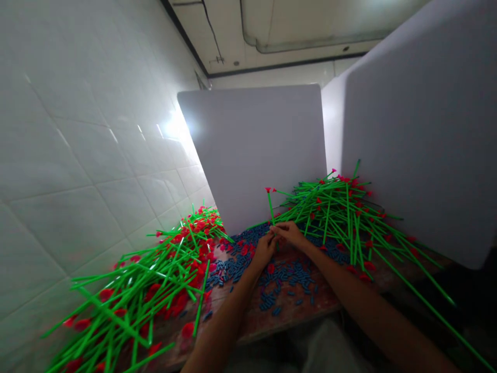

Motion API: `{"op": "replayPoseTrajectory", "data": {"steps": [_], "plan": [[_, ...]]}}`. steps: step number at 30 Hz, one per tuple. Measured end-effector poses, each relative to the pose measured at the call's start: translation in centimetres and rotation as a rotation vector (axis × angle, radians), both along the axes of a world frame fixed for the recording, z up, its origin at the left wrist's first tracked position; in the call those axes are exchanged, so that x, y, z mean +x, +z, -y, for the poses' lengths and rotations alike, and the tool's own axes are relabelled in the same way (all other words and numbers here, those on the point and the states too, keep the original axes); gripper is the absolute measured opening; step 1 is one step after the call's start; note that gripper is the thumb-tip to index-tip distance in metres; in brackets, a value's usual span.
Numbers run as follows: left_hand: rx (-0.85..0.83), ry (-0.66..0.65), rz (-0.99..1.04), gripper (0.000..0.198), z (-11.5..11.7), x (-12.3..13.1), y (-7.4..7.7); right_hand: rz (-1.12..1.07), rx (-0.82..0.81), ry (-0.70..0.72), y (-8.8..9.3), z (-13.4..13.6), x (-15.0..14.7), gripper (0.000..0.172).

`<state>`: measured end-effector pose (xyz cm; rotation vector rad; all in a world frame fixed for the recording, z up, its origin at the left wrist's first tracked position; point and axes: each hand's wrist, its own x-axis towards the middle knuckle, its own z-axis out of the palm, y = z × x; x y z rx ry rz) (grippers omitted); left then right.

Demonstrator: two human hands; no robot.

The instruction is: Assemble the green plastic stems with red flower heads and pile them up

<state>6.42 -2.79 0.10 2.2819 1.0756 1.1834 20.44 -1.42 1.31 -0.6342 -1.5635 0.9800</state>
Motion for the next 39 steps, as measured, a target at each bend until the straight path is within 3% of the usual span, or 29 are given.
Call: {"op": "replayPoseTrajectory", "data": {"steps": [4,9,12,16,19,25,32,39], "plan": [[-0.075,-0.024,-0.003,0.041,-0.5,-0.5,-0.7,-0.101,0.044,-0.063,0.8,0.1,-0.5,0.037],[-0.033,-0.065,-0.039,0.035,-0.1,-1.3,0.0,-0.352,-0.156,0.069,1.6,0.8,-1.8,0.044],[0.038,0.025,0.048,0.033,0.2,-2.2,0.9,-0.338,-0.275,0.079,1.3,0.9,-2.6,0.052],[0.08,0.224,0.176,0.04,0.1,-3.6,1.9,-0.24,-0.244,0.069,0.2,0.5,-3.1,0.06],[0.116,0.332,0.223,0.049,-0.2,-4.1,1.9,-0.169,-0.221,0.062,-0.7,0.5,-3.1,0.061],[0.108,0.397,0.169,0.051,-0.5,-4.3,1.2,-0.18,-0.295,0.081,-1.4,0.9,-2.6,0.056],[0.118,0.409,0.1,0.053,-1.0,-4.6,0.9,-0.11,-0.235,0.116,-1.2,1.2,-2.7,0.054],[0.148,0.284,-0.169,0.052,-1.3,-5.7,1.3,-0.152,-0.257,0.097,-1.3,0.7,-3.1,0.053]]}}
